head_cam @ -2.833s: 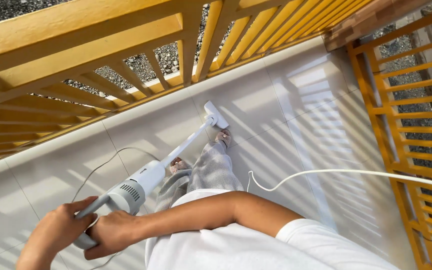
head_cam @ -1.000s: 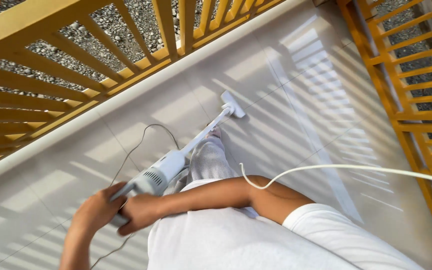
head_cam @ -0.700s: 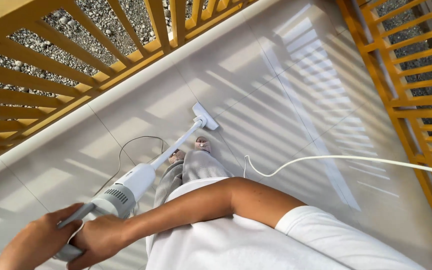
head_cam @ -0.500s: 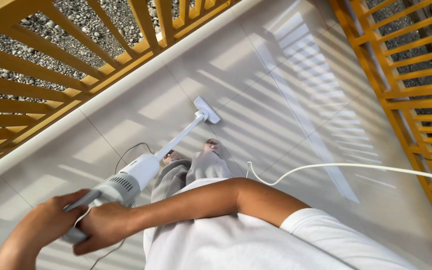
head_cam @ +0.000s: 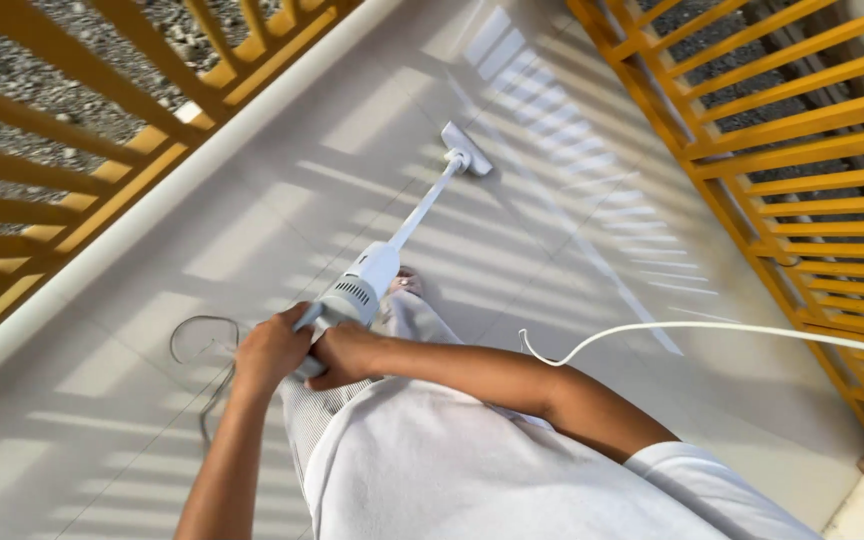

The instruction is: Vacuuming a tiled floor on a balcony, moving the vacuum cleaner around and under wooden chairs.

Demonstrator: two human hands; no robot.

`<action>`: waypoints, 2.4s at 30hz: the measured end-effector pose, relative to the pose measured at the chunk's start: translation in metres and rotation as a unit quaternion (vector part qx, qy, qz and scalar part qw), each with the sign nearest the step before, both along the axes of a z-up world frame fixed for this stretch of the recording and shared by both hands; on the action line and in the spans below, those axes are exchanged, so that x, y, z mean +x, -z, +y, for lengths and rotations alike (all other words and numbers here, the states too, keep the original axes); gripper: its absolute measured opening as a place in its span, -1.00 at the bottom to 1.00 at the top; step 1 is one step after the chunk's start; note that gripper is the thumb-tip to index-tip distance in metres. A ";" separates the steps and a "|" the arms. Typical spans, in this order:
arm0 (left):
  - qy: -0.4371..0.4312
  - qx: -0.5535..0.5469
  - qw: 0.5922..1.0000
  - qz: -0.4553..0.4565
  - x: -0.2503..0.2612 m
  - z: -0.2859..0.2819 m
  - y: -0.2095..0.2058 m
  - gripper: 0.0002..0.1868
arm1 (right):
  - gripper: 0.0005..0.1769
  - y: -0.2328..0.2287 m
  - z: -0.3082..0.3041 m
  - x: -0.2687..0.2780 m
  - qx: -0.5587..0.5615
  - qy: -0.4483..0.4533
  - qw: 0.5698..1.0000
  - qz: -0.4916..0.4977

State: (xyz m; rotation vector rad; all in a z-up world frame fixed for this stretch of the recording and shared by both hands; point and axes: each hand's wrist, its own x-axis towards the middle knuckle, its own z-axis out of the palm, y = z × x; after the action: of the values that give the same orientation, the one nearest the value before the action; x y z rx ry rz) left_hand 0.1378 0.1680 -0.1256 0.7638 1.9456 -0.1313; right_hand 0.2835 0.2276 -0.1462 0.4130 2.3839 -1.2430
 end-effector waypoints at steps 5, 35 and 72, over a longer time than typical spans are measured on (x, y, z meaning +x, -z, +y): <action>0.027 0.058 0.998 -0.012 0.089 0.114 0.071 -0.44 | -0.47 0.060 0.115 0.090 0.053 0.013 0.998 -0.040; -0.080 -0.083 0.993 -0.002 0.147 -0.269 0.014 -0.44 | -0.48 0.055 -0.246 0.125 -0.022 -0.173 0.984 0.035; 0.021 -0.010 0.999 -0.048 0.342 -0.072 0.046 -0.34 | -0.48 0.035 -0.083 0.347 0.053 -0.005 0.998 0.031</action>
State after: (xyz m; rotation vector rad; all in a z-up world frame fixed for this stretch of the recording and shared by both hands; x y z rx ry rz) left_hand 0.4797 0.0960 -0.1719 0.7842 1.8353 -0.1360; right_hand 0.6301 0.1441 -0.1810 0.3986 2.5087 -1.1440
